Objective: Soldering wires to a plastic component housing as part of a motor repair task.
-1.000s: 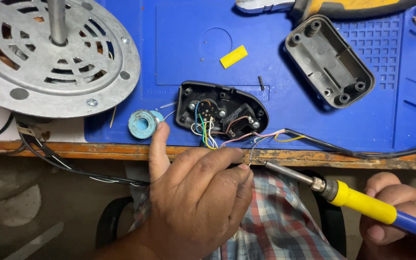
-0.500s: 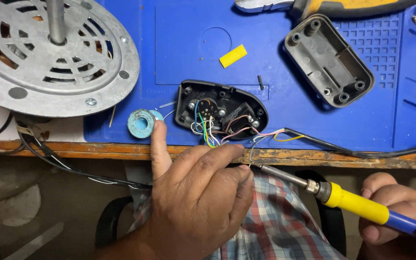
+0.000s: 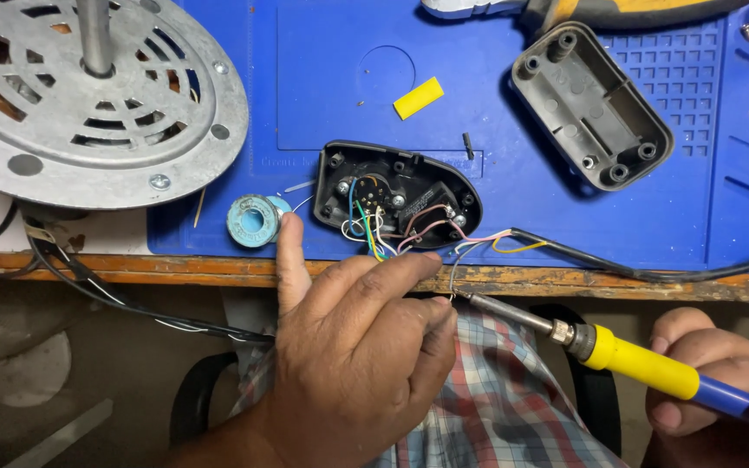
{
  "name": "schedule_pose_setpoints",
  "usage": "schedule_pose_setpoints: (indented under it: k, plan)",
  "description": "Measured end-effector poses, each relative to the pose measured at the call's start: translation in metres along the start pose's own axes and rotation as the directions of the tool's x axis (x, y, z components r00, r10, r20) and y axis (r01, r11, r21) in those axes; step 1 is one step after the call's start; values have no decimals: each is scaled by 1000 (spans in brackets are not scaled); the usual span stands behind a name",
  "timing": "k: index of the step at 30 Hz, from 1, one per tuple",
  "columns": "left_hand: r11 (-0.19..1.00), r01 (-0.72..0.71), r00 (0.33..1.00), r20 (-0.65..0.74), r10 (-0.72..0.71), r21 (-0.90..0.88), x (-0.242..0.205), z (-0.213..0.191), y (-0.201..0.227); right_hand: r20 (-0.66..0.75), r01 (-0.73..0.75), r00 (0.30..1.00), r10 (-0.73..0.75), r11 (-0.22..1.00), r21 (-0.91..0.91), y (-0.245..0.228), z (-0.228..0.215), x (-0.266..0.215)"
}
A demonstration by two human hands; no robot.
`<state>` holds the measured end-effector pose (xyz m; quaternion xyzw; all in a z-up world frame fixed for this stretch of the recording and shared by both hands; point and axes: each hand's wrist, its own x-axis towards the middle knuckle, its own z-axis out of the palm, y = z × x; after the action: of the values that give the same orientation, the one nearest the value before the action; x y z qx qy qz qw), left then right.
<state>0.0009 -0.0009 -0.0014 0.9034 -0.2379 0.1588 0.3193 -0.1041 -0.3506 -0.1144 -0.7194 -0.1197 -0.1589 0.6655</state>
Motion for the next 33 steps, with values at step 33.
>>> schedule_pose_setpoints:
  k: [33]
  plan:
    - [1000,4,1000,5,-4,-11,-1,-1,0,-38,32,999,-33,999,-31,5,-3,-6]
